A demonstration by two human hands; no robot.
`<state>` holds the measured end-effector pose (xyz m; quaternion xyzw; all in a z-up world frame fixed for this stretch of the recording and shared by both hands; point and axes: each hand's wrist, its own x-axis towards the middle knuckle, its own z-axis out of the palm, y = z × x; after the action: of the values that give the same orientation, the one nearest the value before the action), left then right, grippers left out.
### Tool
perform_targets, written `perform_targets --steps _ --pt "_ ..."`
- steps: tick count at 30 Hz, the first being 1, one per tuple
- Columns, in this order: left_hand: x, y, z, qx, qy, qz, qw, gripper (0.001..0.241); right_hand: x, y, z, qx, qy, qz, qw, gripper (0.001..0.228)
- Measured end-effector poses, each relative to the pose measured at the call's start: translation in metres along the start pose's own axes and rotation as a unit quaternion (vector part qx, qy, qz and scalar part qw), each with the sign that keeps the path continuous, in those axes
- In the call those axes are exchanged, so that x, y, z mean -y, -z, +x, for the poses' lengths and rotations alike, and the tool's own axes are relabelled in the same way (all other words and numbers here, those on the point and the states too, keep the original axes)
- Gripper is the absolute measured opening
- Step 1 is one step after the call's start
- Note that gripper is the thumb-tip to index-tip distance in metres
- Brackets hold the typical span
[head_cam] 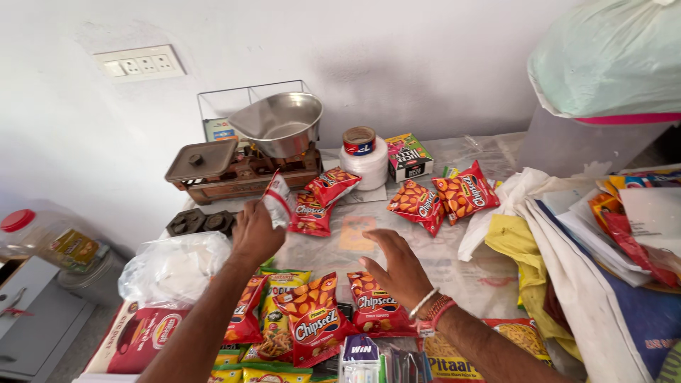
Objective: The person arranges multiple snack packets on a table, then opens a jar of candies and transfers some candies into a small container. The person handles chips, noodles, and candies throughout the clip.
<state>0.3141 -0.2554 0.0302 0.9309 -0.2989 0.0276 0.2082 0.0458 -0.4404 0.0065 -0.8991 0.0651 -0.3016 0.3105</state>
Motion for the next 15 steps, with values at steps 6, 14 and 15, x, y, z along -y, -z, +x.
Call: perform_targets --steps 6,14,15 --pt "-0.062 0.04 -0.04 0.203 0.024 -0.456 0.866 0.049 0.038 -0.006 0.034 -0.053 0.081 -0.032 0.995 0.09" --pt "-0.118 0.061 -0.07 0.305 -0.035 -0.64 0.704 0.045 0.036 -0.019 0.034 -0.067 -0.101 0.136 0.983 0.068" --pt "-0.116 0.062 -0.069 0.304 -0.041 -0.643 0.702 0.048 0.03 -0.021 0.034 -0.056 -0.139 0.181 0.972 0.061"
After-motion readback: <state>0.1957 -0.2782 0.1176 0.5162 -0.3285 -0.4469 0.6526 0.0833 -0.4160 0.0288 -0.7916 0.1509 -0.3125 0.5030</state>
